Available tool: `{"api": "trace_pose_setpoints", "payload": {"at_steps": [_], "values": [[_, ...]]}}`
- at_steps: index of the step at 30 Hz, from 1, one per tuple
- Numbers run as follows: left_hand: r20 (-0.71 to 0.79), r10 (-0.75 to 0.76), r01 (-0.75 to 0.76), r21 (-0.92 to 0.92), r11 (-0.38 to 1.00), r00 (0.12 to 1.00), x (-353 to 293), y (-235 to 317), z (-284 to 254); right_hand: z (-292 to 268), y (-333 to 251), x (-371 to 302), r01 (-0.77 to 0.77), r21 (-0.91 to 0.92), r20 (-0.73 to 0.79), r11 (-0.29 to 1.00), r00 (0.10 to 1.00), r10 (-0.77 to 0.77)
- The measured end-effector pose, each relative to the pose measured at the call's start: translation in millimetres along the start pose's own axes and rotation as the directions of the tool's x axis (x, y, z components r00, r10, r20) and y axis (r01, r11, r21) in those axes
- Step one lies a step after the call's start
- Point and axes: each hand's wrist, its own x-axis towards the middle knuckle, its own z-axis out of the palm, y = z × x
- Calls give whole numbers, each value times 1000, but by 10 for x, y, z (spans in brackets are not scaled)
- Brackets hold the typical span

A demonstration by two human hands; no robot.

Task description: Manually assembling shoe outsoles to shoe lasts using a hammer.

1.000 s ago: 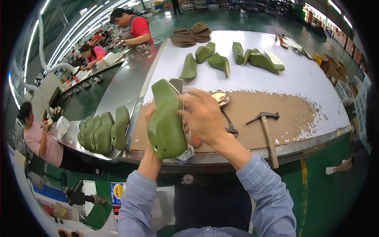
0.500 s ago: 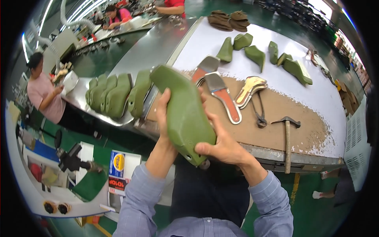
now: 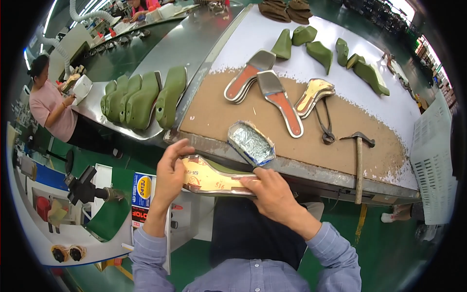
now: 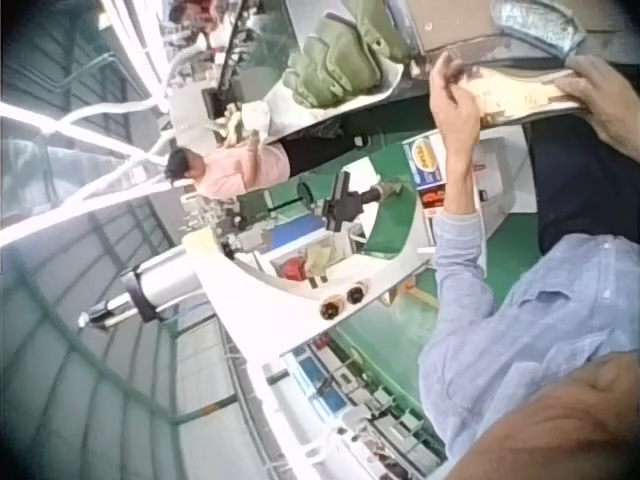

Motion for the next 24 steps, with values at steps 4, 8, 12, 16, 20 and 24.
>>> {"api": "trace_pose_setpoints", "payload": {"at_steps": [4, 8, 12, 16, 20, 24], "values": [[394, 229, -353, 278, 893, 890, 604, 502, 601, -49, -3, -65, -79, -17, 23, 997, 997, 79], [623, 76, -528, 586, 615, 779, 1091, 483, 1210, -82, -118, -104, -114, 15, -26, 993, 993, 115], [481, 76, -431, 690, 582, 873, 1706, 173, 1347, -24, -143, -86, -126, 1, -41, 992, 991, 126], [317, -130, -234, 872, 430, 939, 1899, 53, 1434, -23, -111, -102, -134, 37, -80, 990, 987, 137], [300, -147, -189, 843, 504, 943, 1984, -112, 1496, -10, -129, -112, -139, 34, -57, 990, 988, 140], [372, -182, -235, 825, 513, 910, 1935, -1, 1584, -24, -115, -141, -154, 1, -51, 988, 987, 153]]}}
